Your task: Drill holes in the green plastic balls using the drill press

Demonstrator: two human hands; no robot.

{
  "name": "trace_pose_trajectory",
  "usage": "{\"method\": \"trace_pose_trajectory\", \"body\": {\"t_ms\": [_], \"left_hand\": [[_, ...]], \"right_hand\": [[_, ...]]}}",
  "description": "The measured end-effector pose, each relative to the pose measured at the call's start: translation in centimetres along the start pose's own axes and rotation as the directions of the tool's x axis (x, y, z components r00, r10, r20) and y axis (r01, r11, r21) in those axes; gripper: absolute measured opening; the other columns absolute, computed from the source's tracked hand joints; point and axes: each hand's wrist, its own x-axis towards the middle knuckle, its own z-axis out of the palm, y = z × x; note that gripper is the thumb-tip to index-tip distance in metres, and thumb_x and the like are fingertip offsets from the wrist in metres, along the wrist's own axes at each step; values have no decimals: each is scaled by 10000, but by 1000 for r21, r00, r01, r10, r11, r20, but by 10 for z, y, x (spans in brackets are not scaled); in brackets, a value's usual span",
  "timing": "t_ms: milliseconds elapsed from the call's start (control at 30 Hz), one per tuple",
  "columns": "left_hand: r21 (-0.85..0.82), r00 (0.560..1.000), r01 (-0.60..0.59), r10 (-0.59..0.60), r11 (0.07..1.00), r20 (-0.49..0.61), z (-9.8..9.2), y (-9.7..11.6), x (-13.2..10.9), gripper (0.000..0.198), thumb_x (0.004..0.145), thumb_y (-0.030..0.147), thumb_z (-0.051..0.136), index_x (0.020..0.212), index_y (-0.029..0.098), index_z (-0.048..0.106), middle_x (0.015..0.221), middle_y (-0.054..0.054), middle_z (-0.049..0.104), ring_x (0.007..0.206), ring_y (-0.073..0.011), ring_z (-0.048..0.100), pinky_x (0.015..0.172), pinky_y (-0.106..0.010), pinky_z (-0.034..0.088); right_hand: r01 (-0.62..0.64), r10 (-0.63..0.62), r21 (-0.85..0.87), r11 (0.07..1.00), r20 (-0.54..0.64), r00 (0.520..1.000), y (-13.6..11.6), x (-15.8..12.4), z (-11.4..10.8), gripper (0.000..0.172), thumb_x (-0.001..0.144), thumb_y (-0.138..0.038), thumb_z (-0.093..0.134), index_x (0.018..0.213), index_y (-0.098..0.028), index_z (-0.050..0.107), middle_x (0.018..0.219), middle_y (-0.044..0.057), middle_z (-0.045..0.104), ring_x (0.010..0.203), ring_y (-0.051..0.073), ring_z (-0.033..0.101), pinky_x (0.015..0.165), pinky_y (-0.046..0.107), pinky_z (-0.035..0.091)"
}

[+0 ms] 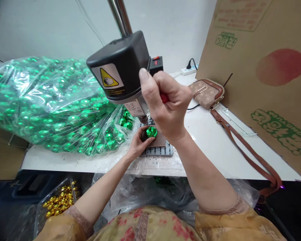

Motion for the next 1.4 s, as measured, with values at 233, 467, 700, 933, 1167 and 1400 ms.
{"method": "trace_pose_trajectory", "body": {"t_ms": [233, 467, 700, 933, 1167, 1400], "left_hand": [[-9, 999, -15, 15, 1000, 28, -1, 1, -1, 576, 862, 524, 821, 1293, 214, 600, 1242, -104, 709, 1161, -274, 677, 1053, -433, 534], [-18, 999, -34, 35, 999, 30, -1, -1, -1, 568, 870, 525, 816, 1300, 220, 606, 1248, -102, 708, 1166, -271, 678, 1047, -422, 540], [-7, 999, -26, 26, 1000, 34, -1, -2, -1, 569, 876, 521, 812, 1310, 216, 605, 1252, -109, 713, 1174, -283, 678, 1045, -427, 539], [-2, 999, -19, 19, 1000, 31, -1, -1, -2, 567, 876, 521, 810, 1305, 214, 603, 1253, -111, 712, 1173, -287, 679, 1048, -439, 533], [-26, 998, -19, 21, 999, 54, -1, 0, -1, 562, 889, 505, 802, 1323, 218, 589, 1283, -111, 698, 1207, -283, 662, 1089, -444, 508], [-23, 999, -27, 28, 999, 36, 0, 2, -2, 561, 884, 511, 804, 1314, 216, 596, 1269, -106, 700, 1200, -281, 662, 1069, -425, 517]], "right_hand": [[18, -19, -17, 1000, -15, 1000, 11, -19, -6, 568, 1004, -368, 594, 582, -205, 250, 534, -46, 288, 494, 62, 293, 520, 317, 264], [105, -104, 11, 994, -45, 994, 15, -25, -6, 560, 989, -264, 590, 566, -197, 228, 535, -46, 255, 473, 57, 317, 512, 324, 208], [132, -131, 22, 991, -45, 990, 19, -29, -9, 557, 972, -260, 594, 570, -204, 213, 527, -45, 291, 465, 62, 306, 470, 319, 251], [220, -216, 69, 973, -56, 975, 27, -32, -9, 535, 952, -213, 595, 605, -201, 188, 522, -52, 221, 427, 59, 276, 446, 302, 245], [272, -271, 55, 961, -22, 962, 29, -36, -14, 498, 950, -189, 578, 610, -201, 214, 517, -57, 257, 438, 66, 289, 448, 293, 291], [315, -315, 54, 947, -4, 949, 36, -39, -17, 484, 938, -168, 579, 616, -202, 219, 531, -59, 282, 443, 63, 283, 426, 282, 291]]}}
